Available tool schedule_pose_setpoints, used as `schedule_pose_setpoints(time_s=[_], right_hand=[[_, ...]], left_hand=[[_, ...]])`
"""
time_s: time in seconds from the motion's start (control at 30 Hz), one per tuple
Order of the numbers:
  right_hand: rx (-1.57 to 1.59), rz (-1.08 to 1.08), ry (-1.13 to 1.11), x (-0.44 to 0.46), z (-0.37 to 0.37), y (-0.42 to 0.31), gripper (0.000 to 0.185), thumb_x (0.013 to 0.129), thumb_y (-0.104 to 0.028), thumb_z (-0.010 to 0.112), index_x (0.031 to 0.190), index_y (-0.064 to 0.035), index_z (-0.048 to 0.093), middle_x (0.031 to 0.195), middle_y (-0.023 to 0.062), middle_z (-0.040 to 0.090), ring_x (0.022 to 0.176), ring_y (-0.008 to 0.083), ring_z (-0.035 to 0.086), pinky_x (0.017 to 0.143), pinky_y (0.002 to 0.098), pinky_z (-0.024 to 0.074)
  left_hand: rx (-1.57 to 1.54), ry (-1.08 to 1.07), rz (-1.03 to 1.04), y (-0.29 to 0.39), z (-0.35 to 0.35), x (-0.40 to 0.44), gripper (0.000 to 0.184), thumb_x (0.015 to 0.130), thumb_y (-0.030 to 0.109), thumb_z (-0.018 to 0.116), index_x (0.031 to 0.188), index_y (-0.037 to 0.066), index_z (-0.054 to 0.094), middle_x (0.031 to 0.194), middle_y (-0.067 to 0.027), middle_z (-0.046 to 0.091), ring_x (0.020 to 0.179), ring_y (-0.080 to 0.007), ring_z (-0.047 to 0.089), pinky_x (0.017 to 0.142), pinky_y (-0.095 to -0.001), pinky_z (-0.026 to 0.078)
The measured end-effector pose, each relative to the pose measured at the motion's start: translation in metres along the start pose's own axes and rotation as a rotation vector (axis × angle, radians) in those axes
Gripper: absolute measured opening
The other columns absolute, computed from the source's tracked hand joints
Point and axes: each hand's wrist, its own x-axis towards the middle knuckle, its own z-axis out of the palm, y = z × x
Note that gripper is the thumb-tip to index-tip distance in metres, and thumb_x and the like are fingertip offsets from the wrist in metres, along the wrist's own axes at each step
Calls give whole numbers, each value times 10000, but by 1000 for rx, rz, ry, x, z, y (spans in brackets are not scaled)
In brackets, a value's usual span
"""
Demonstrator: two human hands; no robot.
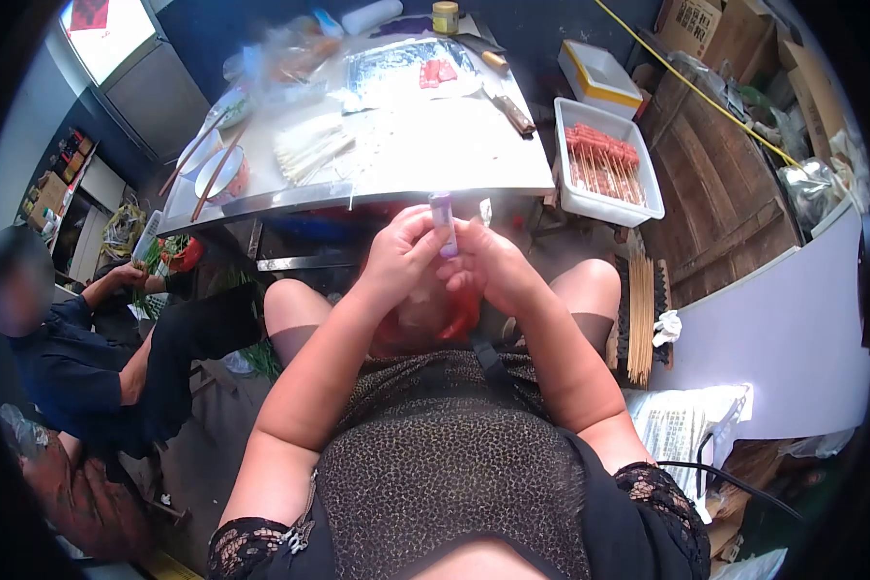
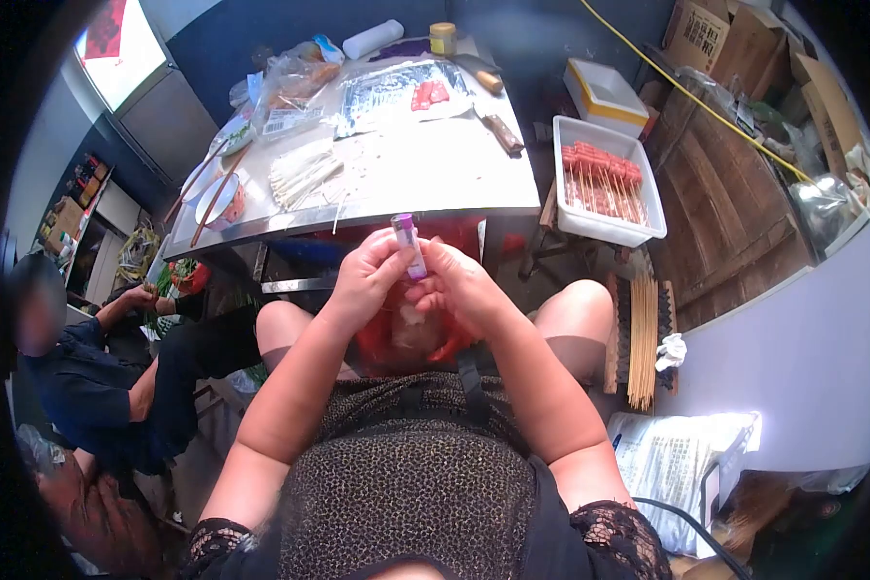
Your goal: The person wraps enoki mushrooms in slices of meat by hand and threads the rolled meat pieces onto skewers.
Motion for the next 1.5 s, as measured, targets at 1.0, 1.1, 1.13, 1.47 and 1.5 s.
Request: schedule_pose_setpoints(time_s=[1.0,1.1,1.13,1.47,1.5], right_hand=[[-800,-134,683,395,-245,-273,153,823,-203,700,798,-57,661,705,-8,572,552,80,473,497,246,400],[-913,-72,781,460,-281,-284,182,784,-221,710,733,-52,666,668,15,578,540,120,497,499,291,409],[-981,-49,841,475,-286,-286,200,770,-230,714,729,-38,679,670,32,598,551,140,530,514,305,425],[-1485,128,934,563,-333,-293,279,736,-192,735,949,-12,744,831,105,679,699,195,635,613,322,473],[-1330,-34,917,568,-332,-287,312,754,-155,722,1030,-10,725,875,96,687,726,188,642,630,317,482]], left_hand=[[302,-400,-535,-195,55,41,427,1003,245,490,1362,14,502,1321,-199,563,1204,-311,554,1036,-396,431],[249,-484,-559,-206,49,66,430,1001,247,495,1362,13,502,1324,-201,562,1204,-312,555,1036,-398,431],[237,-505,-567,-210,48,71,431,1000,247,496,1362,13,502,1325,-201,562,1204,-312,555,1036,-398,431],[143,-628,-618,-233,47,92,443,993,253,511,1363,11,501,1334,-207,558,1205,-315,556,1035,-402,432],[135,-637,-621,-233,48,92,444,992,254,512,1363,11,501,1335,-207,558,1205,-316,556,1035,-403,432]])
